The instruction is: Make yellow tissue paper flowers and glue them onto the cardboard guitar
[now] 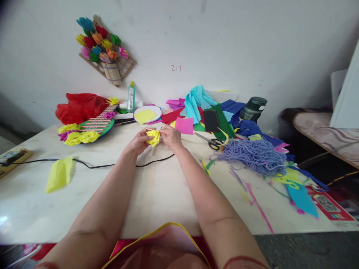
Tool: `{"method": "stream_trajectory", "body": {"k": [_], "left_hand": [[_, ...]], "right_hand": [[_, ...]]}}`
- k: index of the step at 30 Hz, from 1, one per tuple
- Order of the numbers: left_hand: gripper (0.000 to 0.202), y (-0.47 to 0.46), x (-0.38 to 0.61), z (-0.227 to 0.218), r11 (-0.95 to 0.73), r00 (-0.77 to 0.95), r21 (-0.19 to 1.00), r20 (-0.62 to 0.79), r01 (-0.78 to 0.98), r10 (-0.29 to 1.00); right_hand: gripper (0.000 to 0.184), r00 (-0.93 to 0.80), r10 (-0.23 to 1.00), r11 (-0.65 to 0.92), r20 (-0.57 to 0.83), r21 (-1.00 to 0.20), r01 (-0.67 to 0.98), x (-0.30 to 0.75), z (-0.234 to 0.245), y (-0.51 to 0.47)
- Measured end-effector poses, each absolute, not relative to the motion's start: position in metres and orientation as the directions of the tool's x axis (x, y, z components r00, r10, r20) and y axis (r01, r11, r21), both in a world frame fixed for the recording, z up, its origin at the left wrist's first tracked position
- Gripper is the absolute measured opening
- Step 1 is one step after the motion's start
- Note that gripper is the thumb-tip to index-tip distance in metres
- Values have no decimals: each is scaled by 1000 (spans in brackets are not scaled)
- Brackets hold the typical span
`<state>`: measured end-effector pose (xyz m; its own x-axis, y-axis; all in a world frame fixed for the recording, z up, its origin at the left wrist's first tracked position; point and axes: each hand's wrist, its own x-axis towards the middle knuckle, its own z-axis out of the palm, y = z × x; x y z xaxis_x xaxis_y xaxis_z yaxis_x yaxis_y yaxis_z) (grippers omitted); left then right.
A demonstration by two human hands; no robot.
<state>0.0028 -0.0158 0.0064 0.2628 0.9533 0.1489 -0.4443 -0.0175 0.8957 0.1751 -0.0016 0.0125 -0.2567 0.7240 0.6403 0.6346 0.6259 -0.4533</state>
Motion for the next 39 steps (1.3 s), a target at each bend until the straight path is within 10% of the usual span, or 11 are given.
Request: {"method": "stream_trajectory", "body": {"k": [39], "left_hand": [[42, -15, 8, 5, -48, 208, 917, 141, -396, 968]], "right_hand": [[29, -327, 701, 654, 634, -389, 649, 179, 17, -2]]}}
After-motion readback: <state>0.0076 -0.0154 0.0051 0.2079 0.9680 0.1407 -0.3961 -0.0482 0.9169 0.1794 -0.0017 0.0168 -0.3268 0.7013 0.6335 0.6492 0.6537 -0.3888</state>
